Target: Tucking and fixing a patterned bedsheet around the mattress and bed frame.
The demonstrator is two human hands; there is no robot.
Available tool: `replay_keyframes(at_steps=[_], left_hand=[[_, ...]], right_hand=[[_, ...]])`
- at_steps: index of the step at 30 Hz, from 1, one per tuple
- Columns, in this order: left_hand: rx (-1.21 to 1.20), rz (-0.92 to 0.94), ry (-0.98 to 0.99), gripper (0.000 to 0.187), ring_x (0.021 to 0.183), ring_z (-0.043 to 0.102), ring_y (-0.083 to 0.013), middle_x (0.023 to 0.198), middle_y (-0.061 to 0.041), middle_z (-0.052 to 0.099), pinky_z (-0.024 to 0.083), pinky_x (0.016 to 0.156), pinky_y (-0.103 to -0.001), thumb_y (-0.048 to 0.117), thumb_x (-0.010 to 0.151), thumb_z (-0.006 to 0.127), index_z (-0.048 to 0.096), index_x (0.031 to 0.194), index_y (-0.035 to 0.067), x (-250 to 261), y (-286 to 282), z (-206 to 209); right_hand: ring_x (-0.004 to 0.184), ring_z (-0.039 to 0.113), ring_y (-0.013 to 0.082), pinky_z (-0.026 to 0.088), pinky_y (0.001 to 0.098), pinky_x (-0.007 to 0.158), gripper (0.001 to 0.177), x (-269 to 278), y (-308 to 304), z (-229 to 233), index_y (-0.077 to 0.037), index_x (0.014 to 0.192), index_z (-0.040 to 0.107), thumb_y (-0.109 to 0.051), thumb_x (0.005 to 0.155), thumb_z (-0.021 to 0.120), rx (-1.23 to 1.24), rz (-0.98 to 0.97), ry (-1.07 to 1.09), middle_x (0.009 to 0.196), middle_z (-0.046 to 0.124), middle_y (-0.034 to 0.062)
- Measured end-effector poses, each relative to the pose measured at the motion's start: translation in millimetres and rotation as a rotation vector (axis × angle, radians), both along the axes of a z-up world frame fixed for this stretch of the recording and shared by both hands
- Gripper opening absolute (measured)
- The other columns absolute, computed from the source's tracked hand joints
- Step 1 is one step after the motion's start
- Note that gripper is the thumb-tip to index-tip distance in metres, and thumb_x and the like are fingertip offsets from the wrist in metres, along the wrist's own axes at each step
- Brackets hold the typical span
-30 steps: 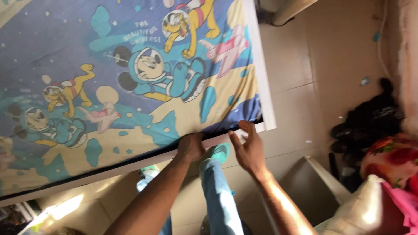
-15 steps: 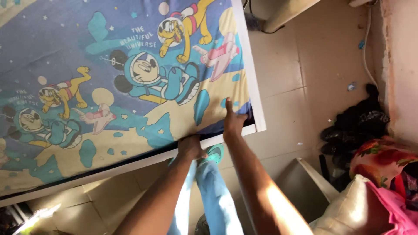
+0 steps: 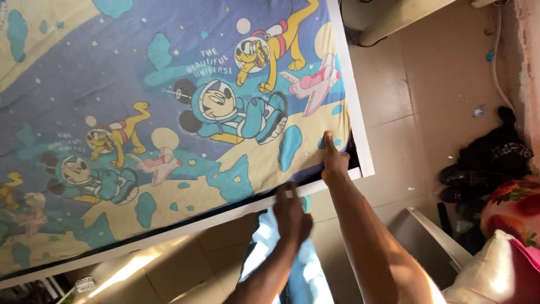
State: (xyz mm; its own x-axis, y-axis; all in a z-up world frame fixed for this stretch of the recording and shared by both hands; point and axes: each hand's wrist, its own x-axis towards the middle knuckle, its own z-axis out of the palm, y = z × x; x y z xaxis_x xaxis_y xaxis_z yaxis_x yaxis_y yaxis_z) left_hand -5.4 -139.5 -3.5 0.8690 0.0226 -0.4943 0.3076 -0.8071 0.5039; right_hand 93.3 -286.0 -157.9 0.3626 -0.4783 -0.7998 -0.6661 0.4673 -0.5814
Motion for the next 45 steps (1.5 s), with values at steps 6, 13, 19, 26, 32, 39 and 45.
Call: replay_keyframes(at_steps=[6,13,19,26,32,39,45], left_hand=[[-0.223,-0.200,0.008,0.081,0.126,0.055,-0.0403,0.132,-0.023,0.058,0.050,0.101,-0.046,-0.002,0.068,0.069,0.046,0.145,0.000,15,-33,-8],[-0.197,-0.310,-0.382,0.071,0.124,0.056,-0.0406,0.133,-0.024,0.060,0.046,0.102,-0.055,0.009,0.072,0.070,0.052,0.140,0.001,33,-40,-46],[-0.367,-0.394,-0.215,0.060,0.122,0.055,-0.0431,0.129,-0.019,0.062,0.048,0.097,-0.053,0.021,0.078,0.076,0.056,0.132,0.008,36,-50,-51],[-0.255,-0.383,-0.140,0.087,0.137,0.042,-0.0439,0.148,-0.025,0.045,0.033,0.110,-0.058,0.021,0.069,0.082,0.043,0.145,0.003,22,-54,-55],[-0.190,-0.408,0.081,0.115,0.143,0.031,-0.0388,0.152,-0.020,0.037,0.023,0.113,-0.061,0.021,0.055,0.086,0.030,0.153,0.004,30,-58,-52],[-0.213,-0.370,0.213,0.102,0.136,0.039,-0.0378,0.143,-0.012,0.045,0.029,0.109,-0.062,0.025,0.057,0.087,0.037,0.146,0.015,50,-58,-44],[-0.208,-0.352,0.379,0.106,0.138,0.039,-0.0356,0.149,-0.008,0.043,0.032,0.108,-0.061,0.022,0.057,0.087,0.037,0.151,0.021,60,-61,-39]], right_hand=[[0.096,0.062,0.0237,0.055,0.0444,0.084,0.061,-5,4,54,0.003,0.127,0.063,-0.038,0.087,0.081,0.113,-0.084,-0.232,0.111,0.066,0.0088],[0.094,0.062,0.0218,0.052,0.0371,0.080,0.061,-11,5,113,0.007,0.129,0.053,-0.032,0.090,0.079,-0.101,-0.053,0.008,0.107,0.068,0.0123],[0.088,0.066,0.0322,0.051,0.0472,0.075,0.069,26,19,159,-0.003,0.138,0.051,-0.040,0.083,0.072,-0.217,0.352,0.090,0.105,0.065,0.0180],[0.111,0.064,0.0314,0.055,0.0400,0.089,0.084,40,20,102,0.011,0.128,0.049,-0.048,0.081,0.086,-0.344,0.557,0.123,0.125,0.059,0.0238],[0.094,0.072,0.0262,0.058,0.0384,0.082,0.071,44,-5,79,0.006,0.113,0.073,-0.053,0.075,0.082,-0.025,0.576,0.160,0.105,0.077,0.0180],[0.096,0.074,0.0263,0.057,0.0382,0.085,0.079,47,-13,66,0.009,0.113,0.074,-0.061,0.077,0.080,-0.050,0.676,0.284,0.105,0.078,0.0179],[0.105,0.071,0.0248,0.055,0.0380,0.092,0.084,43,-27,51,0.004,0.121,0.071,-0.068,0.079,0.074,-0.036,0.806,0.272,0.113,0.075,0.0173]])
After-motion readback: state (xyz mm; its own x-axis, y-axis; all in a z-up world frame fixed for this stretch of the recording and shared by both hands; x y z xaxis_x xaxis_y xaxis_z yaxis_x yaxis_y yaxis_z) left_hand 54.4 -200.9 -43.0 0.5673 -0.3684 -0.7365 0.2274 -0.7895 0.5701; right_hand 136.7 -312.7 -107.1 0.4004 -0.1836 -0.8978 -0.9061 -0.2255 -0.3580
